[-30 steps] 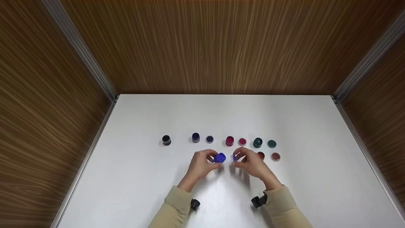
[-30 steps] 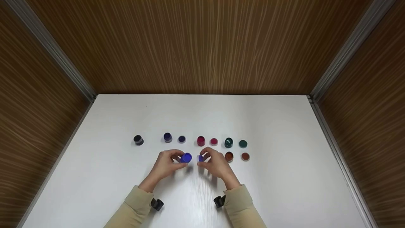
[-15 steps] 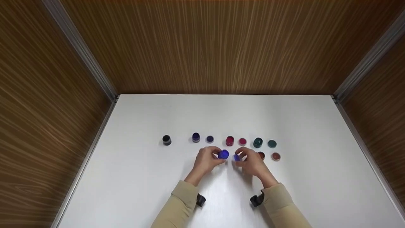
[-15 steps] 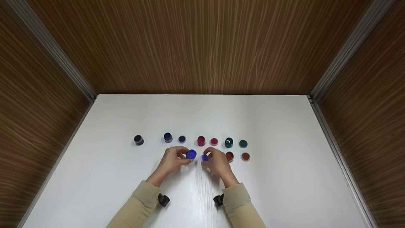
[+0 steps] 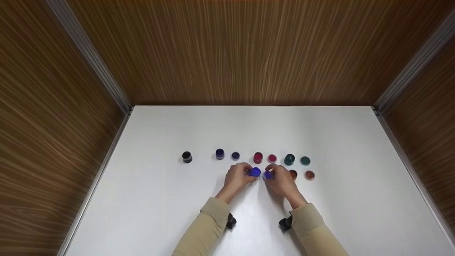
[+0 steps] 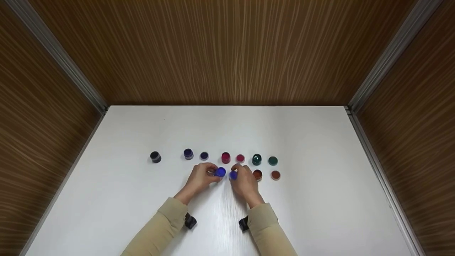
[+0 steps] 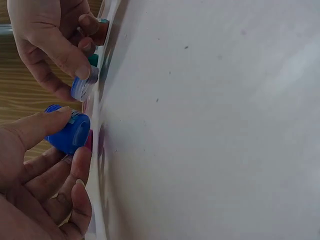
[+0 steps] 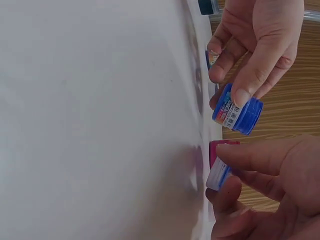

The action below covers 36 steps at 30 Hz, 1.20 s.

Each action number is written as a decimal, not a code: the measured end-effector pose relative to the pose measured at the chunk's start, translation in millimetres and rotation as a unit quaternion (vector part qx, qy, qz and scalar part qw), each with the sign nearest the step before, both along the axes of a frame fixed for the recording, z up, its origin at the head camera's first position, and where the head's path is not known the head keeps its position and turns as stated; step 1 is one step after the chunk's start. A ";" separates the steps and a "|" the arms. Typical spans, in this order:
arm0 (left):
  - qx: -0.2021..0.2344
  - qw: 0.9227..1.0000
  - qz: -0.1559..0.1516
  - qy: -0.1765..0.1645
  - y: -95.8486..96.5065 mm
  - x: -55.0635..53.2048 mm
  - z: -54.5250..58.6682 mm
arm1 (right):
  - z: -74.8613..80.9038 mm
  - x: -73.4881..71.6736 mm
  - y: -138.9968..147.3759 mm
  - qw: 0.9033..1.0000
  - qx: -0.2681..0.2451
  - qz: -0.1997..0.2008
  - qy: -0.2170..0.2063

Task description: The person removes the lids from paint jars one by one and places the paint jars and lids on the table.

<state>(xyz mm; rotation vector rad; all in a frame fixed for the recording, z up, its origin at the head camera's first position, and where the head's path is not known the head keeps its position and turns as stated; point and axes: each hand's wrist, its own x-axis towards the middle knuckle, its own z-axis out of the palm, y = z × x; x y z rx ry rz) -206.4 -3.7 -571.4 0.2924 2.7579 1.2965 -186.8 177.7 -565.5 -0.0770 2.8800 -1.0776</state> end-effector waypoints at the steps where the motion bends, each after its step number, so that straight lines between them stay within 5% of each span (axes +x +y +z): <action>1: -0.008 1.000 0.000 0.003 1.0 -0.4 0.1 | -0.9 -0.4 0.0 1.000 0.006 -0.001 0.005; 11: -0.031 0.999 0.008 0.020 3.9 -3.1 -3.3 | -6.2 -1.6 -0.4 0.999 0.025 -0.019 0.034; 20: -0.027 0.999 0.019 -0.006 7.3 -5.3 -7.8 | -7.7 1.2 1.8 0.999 0.023 -0.030 0.024; 36: 0.011 1.000 0.004 -0.016 6.1 -6.2 -8.6 | -9.0 2.9 3.2 0.999 0.006 -0.042 0.017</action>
